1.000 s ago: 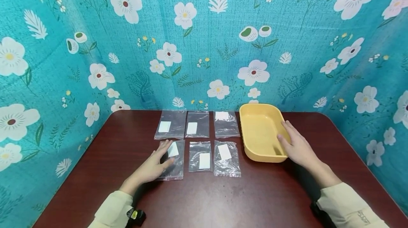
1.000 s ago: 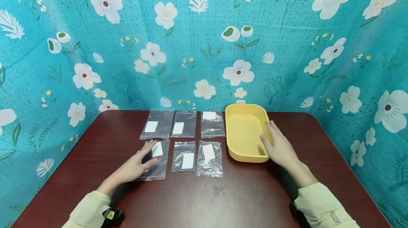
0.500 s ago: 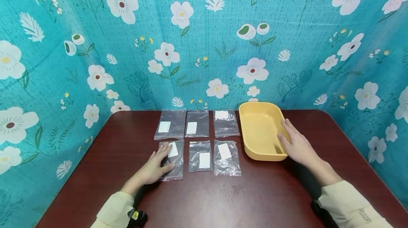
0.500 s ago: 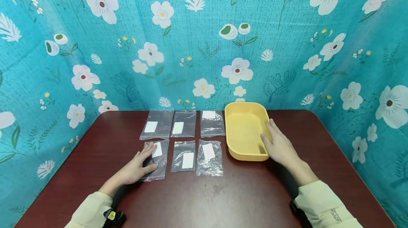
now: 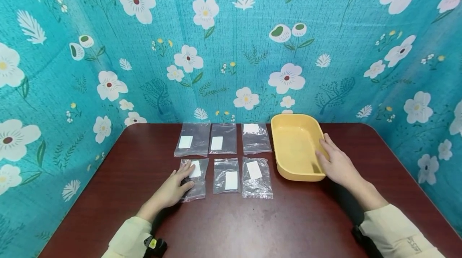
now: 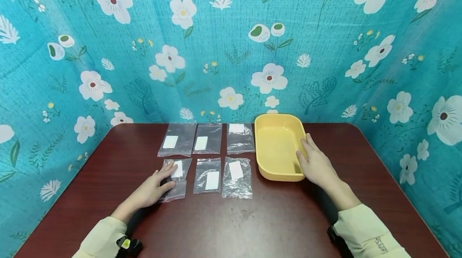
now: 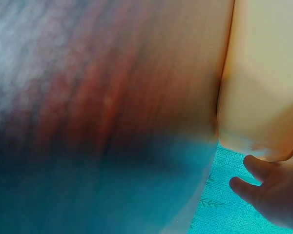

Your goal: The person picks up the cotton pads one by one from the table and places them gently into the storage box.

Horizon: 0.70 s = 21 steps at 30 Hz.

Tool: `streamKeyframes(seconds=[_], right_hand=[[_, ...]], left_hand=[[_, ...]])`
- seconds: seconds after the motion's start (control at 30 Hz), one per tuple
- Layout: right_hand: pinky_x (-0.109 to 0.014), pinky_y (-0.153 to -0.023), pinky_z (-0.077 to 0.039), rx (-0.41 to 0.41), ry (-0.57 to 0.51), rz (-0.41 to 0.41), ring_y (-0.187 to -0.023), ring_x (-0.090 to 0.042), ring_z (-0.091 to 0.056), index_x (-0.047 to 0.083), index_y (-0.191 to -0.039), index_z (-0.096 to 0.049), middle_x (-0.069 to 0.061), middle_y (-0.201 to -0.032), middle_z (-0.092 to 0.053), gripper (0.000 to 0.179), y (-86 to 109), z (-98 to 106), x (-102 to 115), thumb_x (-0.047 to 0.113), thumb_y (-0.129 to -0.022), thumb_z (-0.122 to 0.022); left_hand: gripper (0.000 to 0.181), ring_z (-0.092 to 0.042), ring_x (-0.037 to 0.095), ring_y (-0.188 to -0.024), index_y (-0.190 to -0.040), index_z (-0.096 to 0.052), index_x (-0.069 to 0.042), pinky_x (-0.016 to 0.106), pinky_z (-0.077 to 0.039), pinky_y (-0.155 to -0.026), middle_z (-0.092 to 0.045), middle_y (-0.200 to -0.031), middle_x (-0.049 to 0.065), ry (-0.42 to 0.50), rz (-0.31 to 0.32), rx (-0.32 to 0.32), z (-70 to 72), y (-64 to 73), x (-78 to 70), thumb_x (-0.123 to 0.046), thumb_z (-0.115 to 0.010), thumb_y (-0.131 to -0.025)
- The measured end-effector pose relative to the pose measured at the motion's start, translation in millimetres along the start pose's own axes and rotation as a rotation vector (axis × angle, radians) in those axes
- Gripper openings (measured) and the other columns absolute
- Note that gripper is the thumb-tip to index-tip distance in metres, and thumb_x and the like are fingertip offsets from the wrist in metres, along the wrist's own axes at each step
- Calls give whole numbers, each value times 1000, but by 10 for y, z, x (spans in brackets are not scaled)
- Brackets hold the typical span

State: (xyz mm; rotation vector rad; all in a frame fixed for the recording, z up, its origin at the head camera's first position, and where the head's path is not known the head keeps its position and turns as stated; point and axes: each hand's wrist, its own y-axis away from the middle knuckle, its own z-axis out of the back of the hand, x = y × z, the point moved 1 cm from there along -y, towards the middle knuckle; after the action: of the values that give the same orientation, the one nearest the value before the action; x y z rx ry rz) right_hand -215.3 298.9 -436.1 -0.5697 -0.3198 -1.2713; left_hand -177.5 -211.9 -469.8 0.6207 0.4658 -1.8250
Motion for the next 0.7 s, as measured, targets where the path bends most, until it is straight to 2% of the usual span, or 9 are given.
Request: streamKeyframes(seconds=[0.13,0.23,0.4,0.7], right_hand=[[-71,-105,-29,20,-3,-17,-141,-54,-27,-14,-149,-32,-29,-162,-14,60,-5,6,5,27,-108,-46],[-71,-105,-29,32,-4,-27,-141,-54,-26,-14,-150,-31,-29,-162,-13,61,1,2,4,28,-108,-45],[-70,-106,-29,29,4,-28,-142,-53,-26,-14,-150,-31,-29,-162,-14,61,13,7,-6,27,-108,-46],[-69,-108,-27,41,10,-42,-143,-51,-24,-14,-151,-28,-29,-162,-12,61,1,7,-6,27,-108,-44]], left_hand=[[46,-31,38,-144,-144,-52,2,57,-24,-117,-38,-155,19,-6,-6,-82,12,-18,0,-5,-61,-99],[42,-37,38,-141,-140,-57,3,55,-30,-114,-44,-151,19,7,-12,-108,23,-26,8,-4,-61,-99],[38,-39,37,-140,-138,-59,2,54,-32,-113,-47,-149,18,31,-21,-103,38,-34,14,-5,-59,-100],[38,-41,34,-139,-139,-59,-2,55,-32,-113,-52,-146,15,101,11,-127,55,-23,2,-7,-58,-102]])
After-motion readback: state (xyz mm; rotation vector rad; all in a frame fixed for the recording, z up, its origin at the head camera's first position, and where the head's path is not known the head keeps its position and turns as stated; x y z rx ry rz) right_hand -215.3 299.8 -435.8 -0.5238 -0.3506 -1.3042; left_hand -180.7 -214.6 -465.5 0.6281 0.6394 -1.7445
